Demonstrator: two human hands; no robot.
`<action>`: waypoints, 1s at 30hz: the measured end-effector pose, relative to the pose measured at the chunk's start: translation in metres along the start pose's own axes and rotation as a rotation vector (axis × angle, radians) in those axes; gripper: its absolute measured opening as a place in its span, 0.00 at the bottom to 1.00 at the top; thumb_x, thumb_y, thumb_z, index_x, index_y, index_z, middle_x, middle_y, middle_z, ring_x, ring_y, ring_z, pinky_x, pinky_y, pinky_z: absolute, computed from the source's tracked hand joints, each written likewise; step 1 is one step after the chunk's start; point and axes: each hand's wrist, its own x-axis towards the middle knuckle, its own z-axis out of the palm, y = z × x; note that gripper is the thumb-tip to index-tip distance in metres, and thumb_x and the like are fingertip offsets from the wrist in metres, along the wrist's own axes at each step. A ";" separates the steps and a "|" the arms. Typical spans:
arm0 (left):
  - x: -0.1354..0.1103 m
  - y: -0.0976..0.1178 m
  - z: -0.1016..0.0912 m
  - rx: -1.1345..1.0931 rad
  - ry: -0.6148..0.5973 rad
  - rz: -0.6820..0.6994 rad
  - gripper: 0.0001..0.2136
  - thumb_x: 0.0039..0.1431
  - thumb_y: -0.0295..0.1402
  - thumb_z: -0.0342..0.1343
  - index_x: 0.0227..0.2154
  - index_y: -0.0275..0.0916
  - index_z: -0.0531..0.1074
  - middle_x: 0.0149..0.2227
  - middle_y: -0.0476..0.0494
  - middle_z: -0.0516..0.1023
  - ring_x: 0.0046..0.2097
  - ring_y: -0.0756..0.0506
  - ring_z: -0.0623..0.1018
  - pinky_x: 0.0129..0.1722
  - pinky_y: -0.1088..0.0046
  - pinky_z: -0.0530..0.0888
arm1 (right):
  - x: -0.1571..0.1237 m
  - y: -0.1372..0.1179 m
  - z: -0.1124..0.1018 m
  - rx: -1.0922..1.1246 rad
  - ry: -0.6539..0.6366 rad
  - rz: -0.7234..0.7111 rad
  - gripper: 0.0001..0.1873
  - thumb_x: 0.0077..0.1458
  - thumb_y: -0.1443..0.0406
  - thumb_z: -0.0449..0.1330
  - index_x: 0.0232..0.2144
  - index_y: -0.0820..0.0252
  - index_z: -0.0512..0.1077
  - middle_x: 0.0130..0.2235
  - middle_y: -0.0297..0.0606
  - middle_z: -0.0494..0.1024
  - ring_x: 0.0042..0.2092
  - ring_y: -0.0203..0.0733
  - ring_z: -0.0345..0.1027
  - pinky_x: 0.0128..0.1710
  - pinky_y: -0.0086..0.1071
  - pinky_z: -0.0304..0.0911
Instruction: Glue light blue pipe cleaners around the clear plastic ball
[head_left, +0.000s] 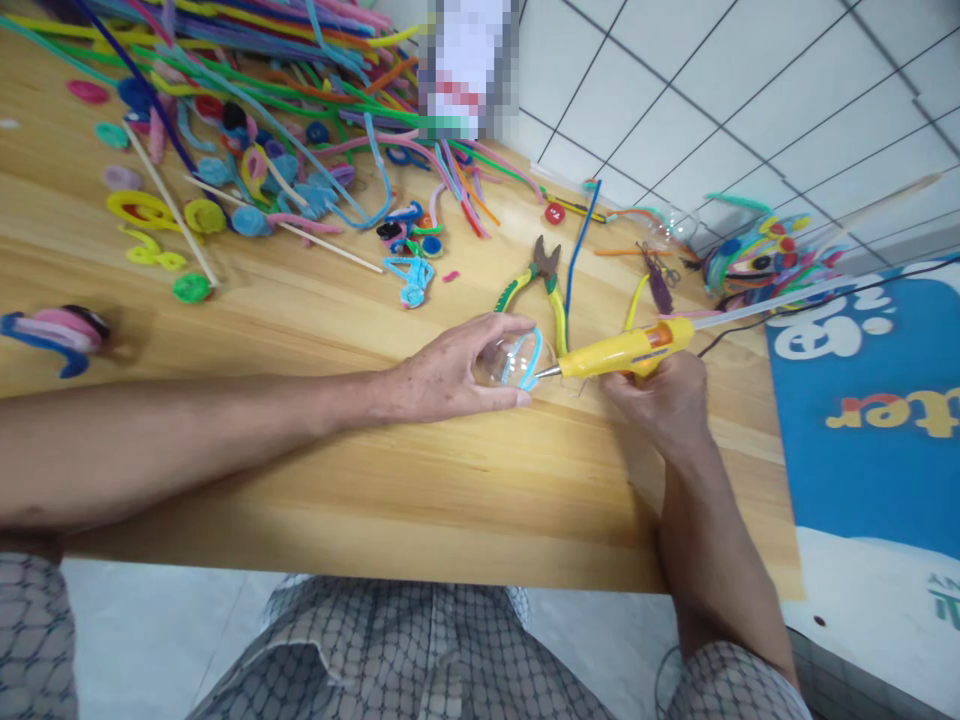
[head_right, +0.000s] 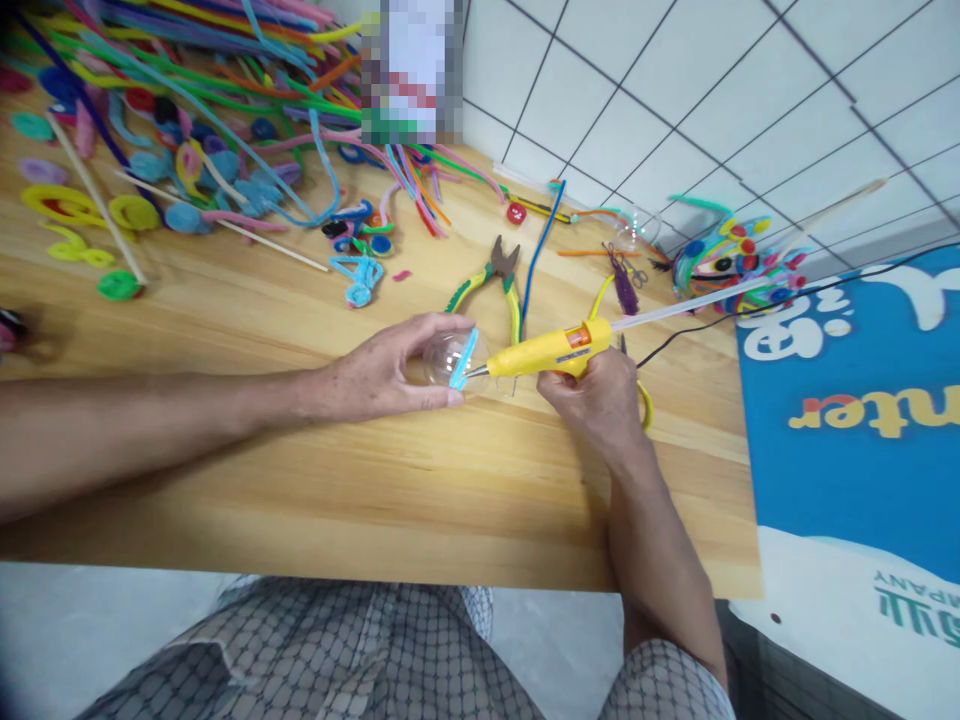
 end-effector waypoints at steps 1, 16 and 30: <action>0.000 0.000 0.000 -0.003 0.002 0.002 0.33 0.60 0.45 0.73 0.65 0.41 0.72 0.59 0.35 0.82 0.53 0.39 0.85 0.55 0.57 0.83 | 0.000 0.000 0.000 -0.001 -0.006 0.002 0.08 0.45 0.63 0.64 0.20 0.51 0.68 0.20 0.32 0.71 0.24 0.44 0.68 0.26 0.36 0.62; 0.000 0.000 0.001 0.022 0.007 0.013 0.33 0.61 0.43 0.72 0.66 0.41 0.71 0.59 0.35 0.82 0.53 0.39 0.85 0.55 0.58 0.83 | 0.001 -0.005 -0.003 -0.004 -0.012 0.003 0.08 0.44 0.63 0.63 0.19 0.51 0.67 0.19 0.33 0.71 0.24 0.43 0.67 0.26 0.35 0.63; -0.001 -0.001 0.000 0.037 0.004 0.019 0.33 0.61 0.44 0.72 0.66 0.42 0.71 0.59 0.36 0.82 0.54 0.39 0.85 0.56 0.59 0.83 | 0.001 -0.003 -0.003 0.020 -0.016 -0.009 0.08 0.44 0.63 0.63 0.19 0.50 0.67 0.20 0.33 0.71 0.24 0.44 0.67 0.26 0.37 0.63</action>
